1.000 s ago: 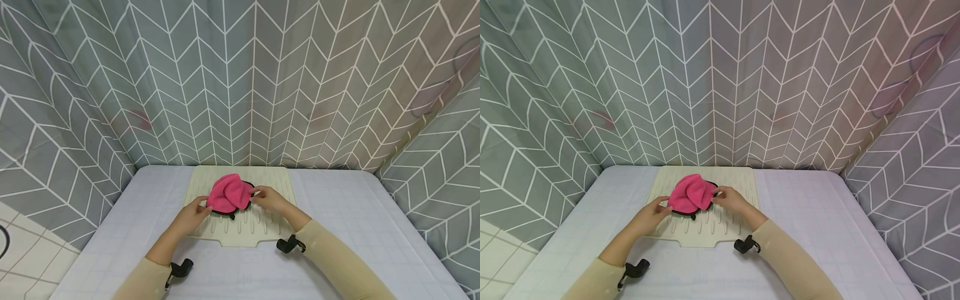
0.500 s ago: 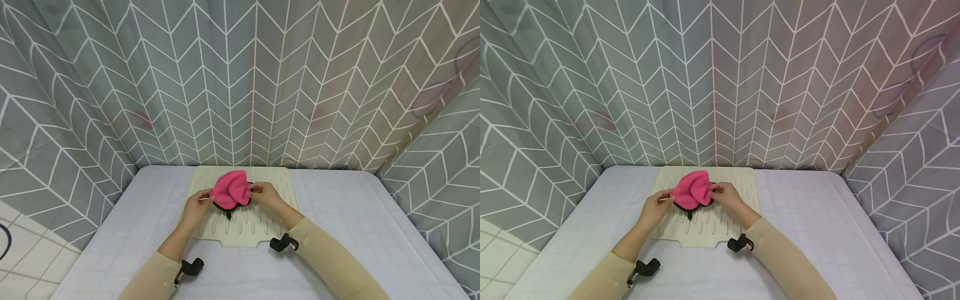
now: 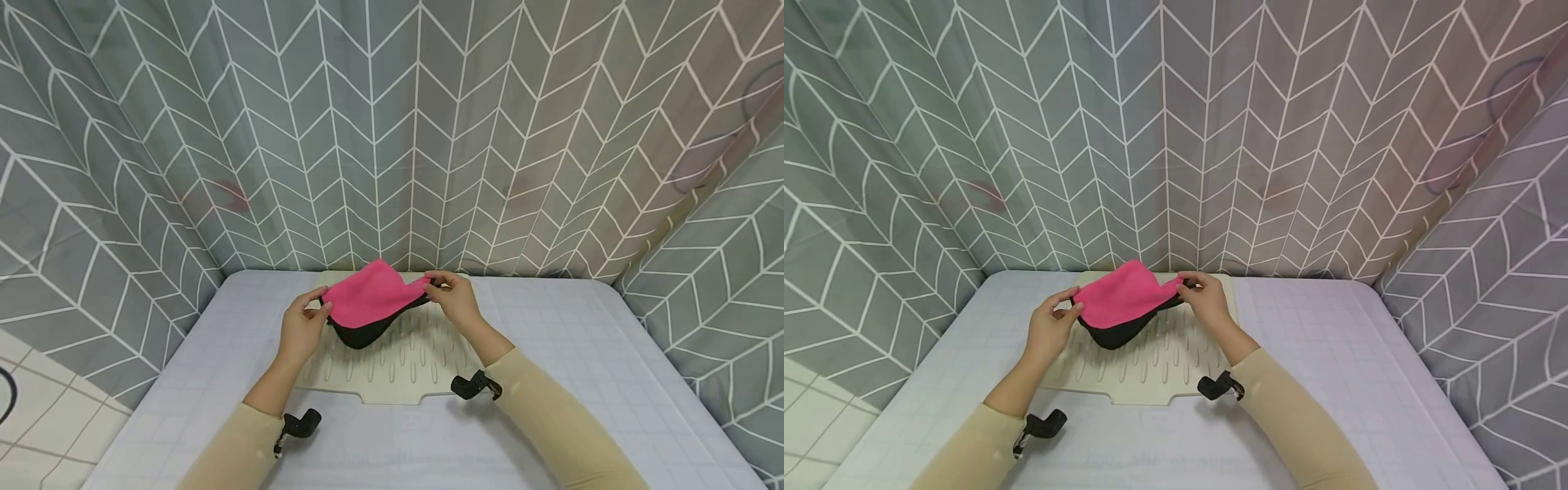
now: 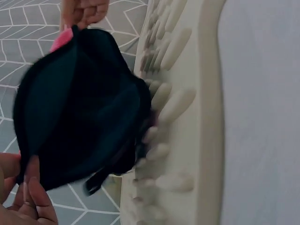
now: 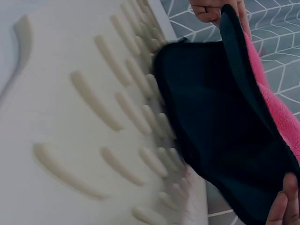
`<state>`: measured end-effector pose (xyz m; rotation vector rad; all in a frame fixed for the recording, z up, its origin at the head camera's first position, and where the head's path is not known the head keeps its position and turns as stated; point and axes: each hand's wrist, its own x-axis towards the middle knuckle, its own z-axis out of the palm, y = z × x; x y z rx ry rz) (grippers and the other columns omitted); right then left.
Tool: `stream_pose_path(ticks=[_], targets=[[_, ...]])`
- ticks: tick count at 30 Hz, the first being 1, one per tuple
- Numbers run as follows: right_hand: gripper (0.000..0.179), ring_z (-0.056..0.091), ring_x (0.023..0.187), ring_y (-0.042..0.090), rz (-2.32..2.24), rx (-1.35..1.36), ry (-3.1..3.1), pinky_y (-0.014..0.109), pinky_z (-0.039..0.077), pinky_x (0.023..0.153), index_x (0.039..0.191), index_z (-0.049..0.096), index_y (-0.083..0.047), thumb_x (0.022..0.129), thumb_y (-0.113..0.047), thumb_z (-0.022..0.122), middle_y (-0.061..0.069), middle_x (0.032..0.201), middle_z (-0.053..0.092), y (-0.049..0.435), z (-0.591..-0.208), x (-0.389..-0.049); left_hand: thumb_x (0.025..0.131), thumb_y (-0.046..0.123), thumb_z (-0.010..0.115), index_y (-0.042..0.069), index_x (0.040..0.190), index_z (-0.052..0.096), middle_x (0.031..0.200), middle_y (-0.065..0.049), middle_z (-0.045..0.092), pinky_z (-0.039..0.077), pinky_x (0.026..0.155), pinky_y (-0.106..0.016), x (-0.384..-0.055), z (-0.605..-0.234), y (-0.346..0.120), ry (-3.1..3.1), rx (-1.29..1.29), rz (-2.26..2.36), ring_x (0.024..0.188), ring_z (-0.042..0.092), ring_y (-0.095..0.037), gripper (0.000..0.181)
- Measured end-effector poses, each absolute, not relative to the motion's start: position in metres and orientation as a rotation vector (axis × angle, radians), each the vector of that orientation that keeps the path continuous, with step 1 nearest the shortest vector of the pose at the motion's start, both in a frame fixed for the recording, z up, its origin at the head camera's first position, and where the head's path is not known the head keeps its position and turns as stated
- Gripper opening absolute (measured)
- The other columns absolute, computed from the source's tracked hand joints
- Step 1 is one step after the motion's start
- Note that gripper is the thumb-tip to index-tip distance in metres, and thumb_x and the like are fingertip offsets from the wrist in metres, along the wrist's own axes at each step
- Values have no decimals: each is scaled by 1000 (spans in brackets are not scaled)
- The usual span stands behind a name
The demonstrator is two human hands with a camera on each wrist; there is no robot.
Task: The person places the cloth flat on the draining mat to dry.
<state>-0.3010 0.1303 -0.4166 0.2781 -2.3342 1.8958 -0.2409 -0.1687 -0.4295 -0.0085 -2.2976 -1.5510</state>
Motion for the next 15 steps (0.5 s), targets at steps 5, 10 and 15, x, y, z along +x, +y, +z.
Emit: stream_pose_path(ticks=[5, 10, 15], targets=[[28, 71, 83, 12, 1911, 300, -2255, 28, 58, 80, 122, 68, 2, 95, -4, 69, 12, 104, 60, 135, -406, -303, 94, 10, 70, 7, 135, 64, 134, -14, 58, 46, 63, -14, -243, -422, -167, -2287, -83, -1492, 81, 61, -21, 41], [28, 67, 78, 4, 1865, 359, -2130, 22, 57, 77, 120, 68, 5, 93, -2, 70, 17, 103, 63, 141, -396, -307, 93, 9, 72, 7, 136, 63, 134, -13, 58, 45, 64, -11, -243, -416, -162, -2246, -133, -1405, 79, 61, -18, 44], [28, 66, 77, 4, 1818, 409, -2038, 18, 54, 74, 118, 69, 6, 92, -3, 71, 25, 105, 65, 149, -387, -305, 93, 9, 72, 5, 138, 60, 139, -13, 53, 47, 71, -9, -243, -413, -158, -2210, -225, -1340, 80, 62, -19, 47]])
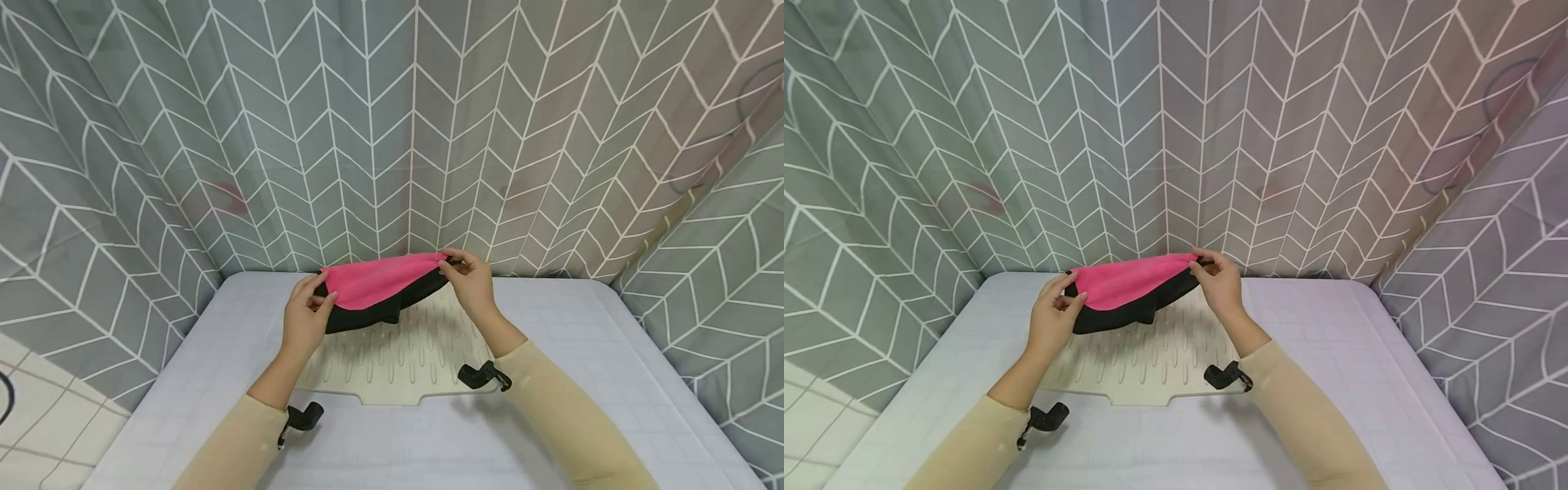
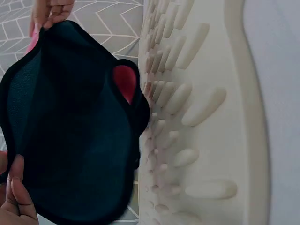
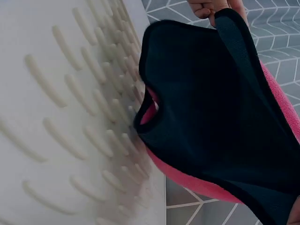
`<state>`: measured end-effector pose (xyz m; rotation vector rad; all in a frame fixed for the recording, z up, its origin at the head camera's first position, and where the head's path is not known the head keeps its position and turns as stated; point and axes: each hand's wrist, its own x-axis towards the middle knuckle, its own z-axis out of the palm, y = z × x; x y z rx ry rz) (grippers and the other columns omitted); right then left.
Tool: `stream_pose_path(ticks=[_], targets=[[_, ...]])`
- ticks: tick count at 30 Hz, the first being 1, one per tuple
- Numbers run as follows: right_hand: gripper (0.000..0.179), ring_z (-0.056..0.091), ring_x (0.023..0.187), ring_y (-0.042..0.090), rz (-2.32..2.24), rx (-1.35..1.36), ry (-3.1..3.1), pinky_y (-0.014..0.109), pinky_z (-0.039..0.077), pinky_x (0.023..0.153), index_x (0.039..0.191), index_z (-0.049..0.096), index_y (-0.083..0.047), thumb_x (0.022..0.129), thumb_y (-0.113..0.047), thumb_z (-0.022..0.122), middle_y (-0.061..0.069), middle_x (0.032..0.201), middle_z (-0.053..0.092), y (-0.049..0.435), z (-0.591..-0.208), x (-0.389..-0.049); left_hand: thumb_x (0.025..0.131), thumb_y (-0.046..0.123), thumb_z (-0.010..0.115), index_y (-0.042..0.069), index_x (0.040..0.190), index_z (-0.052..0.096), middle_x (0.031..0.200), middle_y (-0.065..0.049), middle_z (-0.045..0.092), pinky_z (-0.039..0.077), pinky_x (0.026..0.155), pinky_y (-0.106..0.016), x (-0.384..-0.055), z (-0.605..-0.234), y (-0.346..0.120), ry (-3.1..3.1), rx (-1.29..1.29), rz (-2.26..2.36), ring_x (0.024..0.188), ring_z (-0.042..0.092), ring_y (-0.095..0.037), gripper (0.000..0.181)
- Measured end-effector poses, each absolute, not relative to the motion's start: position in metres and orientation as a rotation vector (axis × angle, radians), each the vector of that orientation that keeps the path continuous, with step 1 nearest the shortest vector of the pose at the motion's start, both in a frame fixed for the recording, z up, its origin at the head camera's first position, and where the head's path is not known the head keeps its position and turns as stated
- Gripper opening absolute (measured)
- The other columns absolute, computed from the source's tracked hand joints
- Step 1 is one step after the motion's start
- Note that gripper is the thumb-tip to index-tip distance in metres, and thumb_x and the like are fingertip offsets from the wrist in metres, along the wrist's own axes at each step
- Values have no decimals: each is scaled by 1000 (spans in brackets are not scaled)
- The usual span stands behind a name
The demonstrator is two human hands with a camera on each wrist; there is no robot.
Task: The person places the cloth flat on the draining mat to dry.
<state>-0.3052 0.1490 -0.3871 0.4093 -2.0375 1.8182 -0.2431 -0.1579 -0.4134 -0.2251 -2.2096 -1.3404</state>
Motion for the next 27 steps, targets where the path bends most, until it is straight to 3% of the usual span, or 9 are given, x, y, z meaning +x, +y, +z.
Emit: stream_pose_path(ticks=[3, 6, 9, 13, 16, 21, 27], targets=[[27, 68, 79, 10, 1757, 421, -2197, 23, 55, 75, 118, 70, 3, 93, -7, 72, 20, 101, 66, 153, -389, -298, 94, 10, 71, 5, 139, 60, 140, -14, 53, 48, 68, -13, -240, -416, -161, -2304, -210, -1308, 79, 60, -18, 47], [24, 71, 84, 21, 1692, 471, -2471, 37, 58, 79, 115, 71, 2, 94, -9, 71, 12, 95, 69, 157, -397, -288, 94, 10, 72, 3, 138, 60, 140, -18, 54, 50, 64, -22, -234, -422, -167, -2547, -153, -1240, 76, 60, -19, 46], [20, 71, 86, 31, 1611, 576, -2762, 49, 58, 79, 110, 73, 0, 94, -10, 71, 8, 90, 72, 162, -407, -279, 92, 11, 73, 0, 134, 62, 137, -23, 56, 53, 71, -36, -229, -429, -172, -2824, -133, -1143, 85, 62, -23, 44], [21, 71, 84, 32, 1536, 819, -3053, 45, 59, 75, 109, 72, 4, 94, -10, 70, 10, 91, 73, 169, -415, -270, 89, 7, 74, -2, 126, 66, 133, -26, 59, 50, 94, -50, -224, -436, -178, -3007, -186, -1041, 113, 60, -35, 39], [28, 70, 82, 29, 1546, 997, -3209, 40, 59, 74, 116, 68, 8, 95, -11, 67, 13, 93, 73, 174, -415, -266, 88, 4, 73, -3, 124, 66, 130, -26, 60, 45, 101, -56, -221, -438, -181, -3039, -241, -1007, 124, 55, -42, 37], [35, 69, 87, 32, 1682, 1079, -3267, 44, 58, 79, 128, 62, 6, 99, -13, 61, 18, 97, 71, 193, -408, -268, 93, 8, 69, 0, 126, 66, 127, -24, 62, 50, 95, -54, -216, -436, -187, -3048, -267, -1043, 117, 60, -39, 35], [36, 64, 93, 29, 1670, 658, -3120, 42, 55, 82, 130, 58, 8, 102, -14, 56, 21, 111, 66, 219, -410, -285, 97, 11, 66, 5, 131, 65, 117, -16, 68, 55, 76, -40, -213, -437, -192, -3023, -221, -1121, 101, 66, -27, 35]])
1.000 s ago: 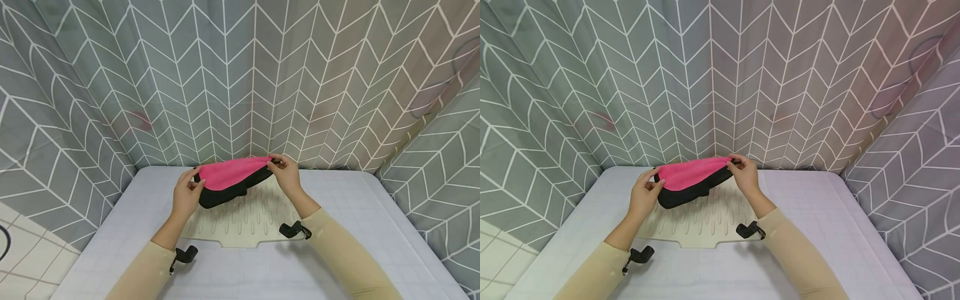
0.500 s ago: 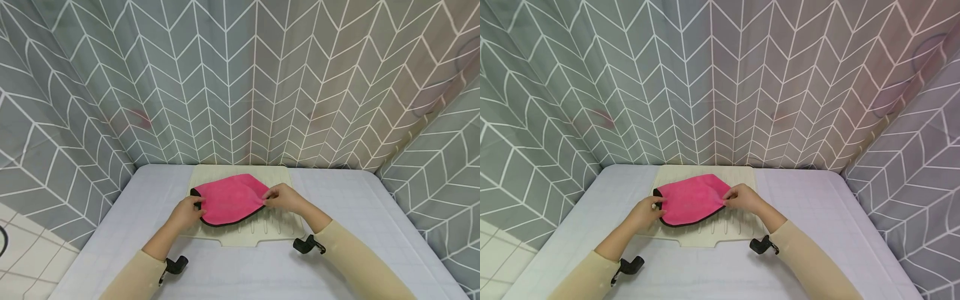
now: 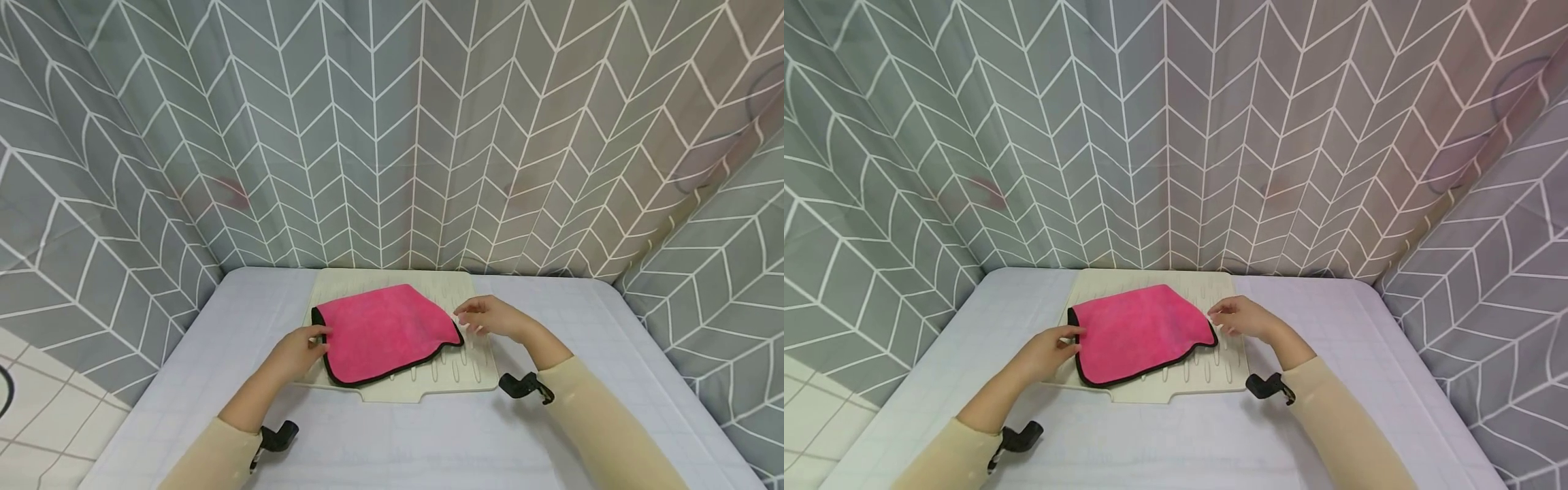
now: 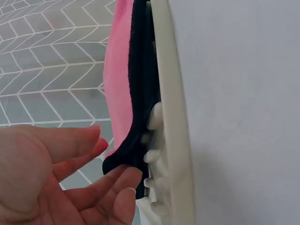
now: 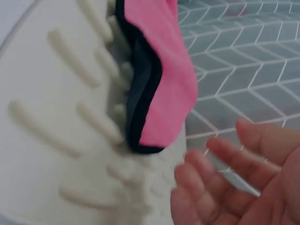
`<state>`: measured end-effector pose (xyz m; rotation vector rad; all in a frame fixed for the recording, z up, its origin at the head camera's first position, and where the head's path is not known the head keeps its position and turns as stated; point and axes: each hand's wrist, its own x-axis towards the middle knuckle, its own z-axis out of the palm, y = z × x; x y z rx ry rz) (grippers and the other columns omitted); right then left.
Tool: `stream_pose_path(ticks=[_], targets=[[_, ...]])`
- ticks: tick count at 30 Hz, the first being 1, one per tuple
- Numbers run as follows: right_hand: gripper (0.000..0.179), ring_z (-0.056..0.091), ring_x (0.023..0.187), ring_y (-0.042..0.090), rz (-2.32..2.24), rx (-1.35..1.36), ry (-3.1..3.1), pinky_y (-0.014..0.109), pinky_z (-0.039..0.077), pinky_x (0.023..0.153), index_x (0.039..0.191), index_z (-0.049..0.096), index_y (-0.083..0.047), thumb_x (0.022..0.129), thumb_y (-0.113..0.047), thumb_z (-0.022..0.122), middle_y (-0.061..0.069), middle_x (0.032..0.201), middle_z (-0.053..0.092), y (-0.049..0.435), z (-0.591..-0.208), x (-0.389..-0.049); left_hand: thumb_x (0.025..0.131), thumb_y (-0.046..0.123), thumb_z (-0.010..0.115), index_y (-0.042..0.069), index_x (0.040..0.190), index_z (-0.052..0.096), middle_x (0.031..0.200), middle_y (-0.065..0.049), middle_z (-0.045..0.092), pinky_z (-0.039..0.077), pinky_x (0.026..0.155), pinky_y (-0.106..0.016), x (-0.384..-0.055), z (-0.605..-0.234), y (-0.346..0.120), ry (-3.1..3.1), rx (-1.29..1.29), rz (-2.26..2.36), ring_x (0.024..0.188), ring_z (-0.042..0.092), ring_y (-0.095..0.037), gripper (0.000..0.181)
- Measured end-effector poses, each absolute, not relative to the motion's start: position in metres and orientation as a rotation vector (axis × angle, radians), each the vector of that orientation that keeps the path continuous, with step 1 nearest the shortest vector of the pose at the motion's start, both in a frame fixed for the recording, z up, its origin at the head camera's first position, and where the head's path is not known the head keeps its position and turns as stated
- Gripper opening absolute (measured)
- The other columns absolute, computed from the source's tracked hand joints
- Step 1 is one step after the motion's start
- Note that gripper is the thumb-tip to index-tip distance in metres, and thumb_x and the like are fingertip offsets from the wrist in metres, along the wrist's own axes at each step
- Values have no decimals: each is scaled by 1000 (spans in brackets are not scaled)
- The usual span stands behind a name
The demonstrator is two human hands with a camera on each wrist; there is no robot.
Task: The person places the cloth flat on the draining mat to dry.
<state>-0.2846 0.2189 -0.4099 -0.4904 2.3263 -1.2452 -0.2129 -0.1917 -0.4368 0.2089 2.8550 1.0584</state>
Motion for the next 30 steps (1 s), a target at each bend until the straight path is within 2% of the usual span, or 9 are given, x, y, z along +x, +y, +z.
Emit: stream_pose_path(ticks=[5, 10, 13, 15, 19, 25, 30], targets=[[38, 59, 88, 24, -1280, -352, 2345, 38, 55, 78, 131, 56, 9, 101, -14, 58, 18, 107, 63, 224, -419, -287, 93, 7, 69, 4, 128, 65, 108, -10, 69, 53, 69, -33, -214, -443, -189, 2821, 237, 1125, 89, 66, -20, 35], [34, 54, 77, 19, -1318, -377, 2339, 30, 47, 65, 129, 59, 8, 100, -11, 59, 13, 101, 63, 217, -430, -288, 88, -1, 73, 0, 127, 65, 115, -16, 63, 49, 61, -28, -213, -446, -184, 2852, 241, 1154, 76, 59, -14, 40], [30, 54, 76, 18, -1302, -385, 2374, 28, 45, 62, 126, 62, 4, 100, -11, 60, 13, 104, 64, 213, -435, -290, 87, -3, 72, -1, 129, 63, 122, -20, 60, 49, 59, -27, -212, -444, -186, 2874, 232, 1170, 75, 57, -13, 43], [30, 56, 81, 18, -1277, -388, 2401, 29, 47, 64, 126, 63, 3, 99, -11, 62, 15, 110, 65, 210, -435, -290, 88, -3, 72, -1, 130, 63, 125, -21, 58, 49, 59, -26, -211, -443, -188, 2876, 224, 1190, 75, 58, -13, 43], [31, 58, 88, 18, -1291, -389, 2394, 29, 49, 67, 126, 62, 4, 97, -8, 63, 19, 117, 65, 203, -434, -290, 88, -3, 71, -2, 128, 64, 121, -21, 59, 48, 60, -26, -212, -445, -192, 2884, 240, 1187, 76, 59, -14, 41], [34, 57, 75, 12, -1440, -279, 2277, 23, 46, 61, 127, 58, 7, 95, -2, 65, 15, 105, 68, 196, -436, -294, 87, -3, 72, -2, 127, 64, 115, -19, 61, 46, 59, -25, -213, -451, -193, 2897, 281, 1175, 73, 56, -13, 41], [38, 57, 75, 10, -1526, -205, 2213, 24, 47, 64, 129, 57, 5, 94, -5, 67, 9, 99, 68, 193, -437, -297, 88, -3, 71, 0, 127, 64, 118, -19, 60, 46, 62, -26, -214, -451, -192, 2885, 270, 1192, 75, 55, -14, 40]])
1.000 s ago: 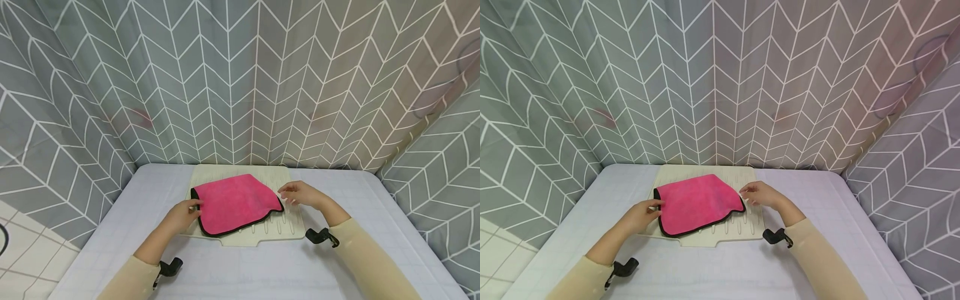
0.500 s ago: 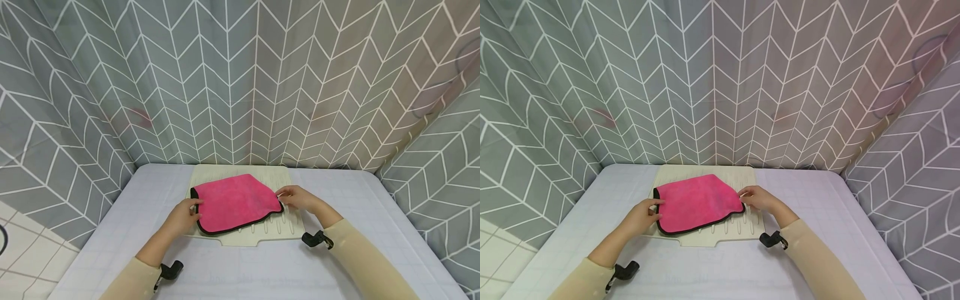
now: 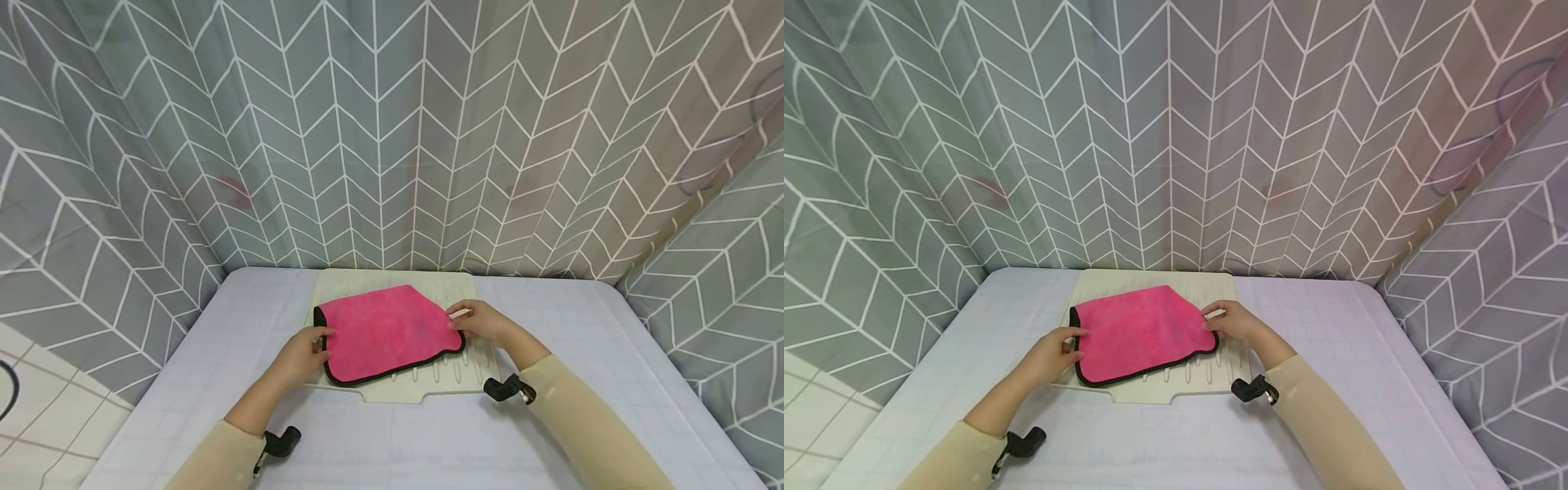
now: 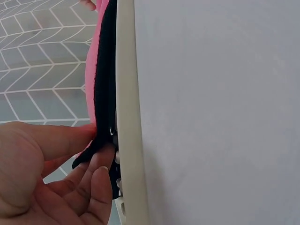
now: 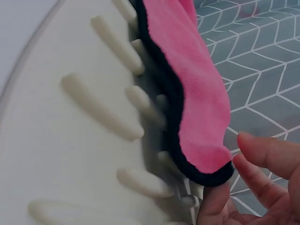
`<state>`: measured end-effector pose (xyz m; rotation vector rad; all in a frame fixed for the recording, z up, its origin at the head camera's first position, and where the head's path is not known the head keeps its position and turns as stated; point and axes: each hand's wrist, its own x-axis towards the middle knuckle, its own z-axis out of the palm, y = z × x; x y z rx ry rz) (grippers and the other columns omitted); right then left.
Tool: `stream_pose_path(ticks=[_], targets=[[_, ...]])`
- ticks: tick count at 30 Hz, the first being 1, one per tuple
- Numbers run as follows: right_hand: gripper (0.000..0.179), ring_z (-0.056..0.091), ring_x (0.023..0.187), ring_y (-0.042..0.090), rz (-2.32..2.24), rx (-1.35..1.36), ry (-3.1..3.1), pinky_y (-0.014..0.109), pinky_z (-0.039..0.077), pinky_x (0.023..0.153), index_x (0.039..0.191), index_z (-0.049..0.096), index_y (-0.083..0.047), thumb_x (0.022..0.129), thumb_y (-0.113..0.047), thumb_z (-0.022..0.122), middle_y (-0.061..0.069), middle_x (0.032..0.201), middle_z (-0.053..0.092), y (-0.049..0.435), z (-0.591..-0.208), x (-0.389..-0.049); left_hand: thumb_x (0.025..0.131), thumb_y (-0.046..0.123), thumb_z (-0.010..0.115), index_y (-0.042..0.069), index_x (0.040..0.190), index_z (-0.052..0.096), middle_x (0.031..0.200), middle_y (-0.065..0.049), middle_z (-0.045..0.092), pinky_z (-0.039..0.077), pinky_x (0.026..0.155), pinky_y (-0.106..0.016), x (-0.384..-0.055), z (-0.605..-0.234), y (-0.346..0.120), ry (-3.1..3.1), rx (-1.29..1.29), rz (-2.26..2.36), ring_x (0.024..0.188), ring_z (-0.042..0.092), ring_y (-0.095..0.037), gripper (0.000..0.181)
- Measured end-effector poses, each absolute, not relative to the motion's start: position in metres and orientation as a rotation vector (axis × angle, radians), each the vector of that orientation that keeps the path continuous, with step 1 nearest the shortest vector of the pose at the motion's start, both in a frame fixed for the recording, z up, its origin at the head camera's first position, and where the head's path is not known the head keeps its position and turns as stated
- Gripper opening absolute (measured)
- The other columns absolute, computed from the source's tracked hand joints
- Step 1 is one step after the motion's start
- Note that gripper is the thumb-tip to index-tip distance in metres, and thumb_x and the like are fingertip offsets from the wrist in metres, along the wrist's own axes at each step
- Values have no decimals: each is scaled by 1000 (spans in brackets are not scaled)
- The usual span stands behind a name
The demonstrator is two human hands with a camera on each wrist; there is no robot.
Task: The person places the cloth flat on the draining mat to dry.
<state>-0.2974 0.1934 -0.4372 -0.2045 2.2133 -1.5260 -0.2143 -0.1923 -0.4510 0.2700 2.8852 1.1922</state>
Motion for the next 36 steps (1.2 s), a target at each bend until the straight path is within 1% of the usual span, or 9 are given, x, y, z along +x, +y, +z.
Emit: stream_pose_path(ticks=[7, 10, 15, 18, 22, 26, 30, 33, 36], targets=[[44, 61, 85, 11, -1670, -199, 1996, 24, 52, 73, 139, 51, 4, 98, -7, 63, 6, 101, 64, 190, -446, -303, 94, 3, 68, 4, 132, 62, 119, -16, 59, 45, 63, -27, -221, -453, -190, 2875, 245, 1186, 76, 52, -16, 39], [49, 57, 105, 14, -1726, -257, 1879, 24, 51, 83, 145, 47, 2, 98, -3, 60, 13, 128, 57, 188, -453, -305, 95, 7, 68, 6, 139, 58, 116, -14, 59, 45, 59, -26, -226, -455, -189, 2843, 229, 1219, 74, 51, -16, 45], [59, 34, 137, 18, -1845, -390, 1726, 20, 44, 96, 153, 36, 0, 97, 6, 54, 14, 163, 24, 184, -455, -309, 95, 9, 69, 5, 148, 47, 91, -10, 57, 45, 53, -26, -232, -455, -191, 2786, 198, 1289, 65, 51, -16, 57], [63, 42, 132, 16, -1968, -443, 1683, 20, 49, 91, 155, 31, 1, 96, 10, 51, 16, 162, 25, 183, -448, -312, 95, 9, 68, 3, 151, 42, 84, -12, 54, 43, 51, -26, -237, -451, -195, 2793, 218, 1311, 60, 49, -15, 62], [65, 57, 117, 9, -2143, -506, 1626, 19, 54, 81, 156, 25, 2, 96, 14, 47, 17, 160, 25, 187, -434, -314, 96, 8, 68, 2, 153, 37, 125, -24, 55, 43, 52, -25, -243, -442, -199, 2849, 281, 1343, 60, 48, -14, 66], [62, 63, 107, 8, -2262, -583, 1552, 17, 54, 75, 156, 28, 1, 98, 16, 44, 16, 162, 19, 198, -422, -316, 96, 10, 68, 5, 156, 32, 157, -28, 28, 44, 57, -23, -245, -433, -199, 2914, 359, 1353, 66, 49, -13, 71], [59, 60, 109, 7, -2181, -592, 1661, 18, 53, 78, 155, 32, -1, 99, 12, 47, 18, 163, 19, 211, -418, -314, 95, 10, 69, 4, 156, 31, 159, -32, 20, 44, 58, -23, -243, -431, -200, 2910, 389, 1311, 66, 49, -12, 73], [60, 57, 112, 7, -1923, -499, 1845, 21, 52, 84, 154, 33, 1, 98, 6, 55, 23, 160, 23, 217, -423, -307, 95, 8, 67, 0, 154, 33, 153, -32, 32, 45, 59, -28, -238, -437, -202, 2831, 394, 1227, 61, 47, -13, 69], [60, 60, 104, 14, -1648, -392, 1985, 31, 54, 86, 152, 36, 3, 97, -1, 62, 27, 156, 28, 218, -431, -298, 97, 10, 65, -3, 151, 38, 146, -29, 44, 54, 70, -35, -233, -444, -204, 2775, 397, 1147, 72, 60, -18, 61]])
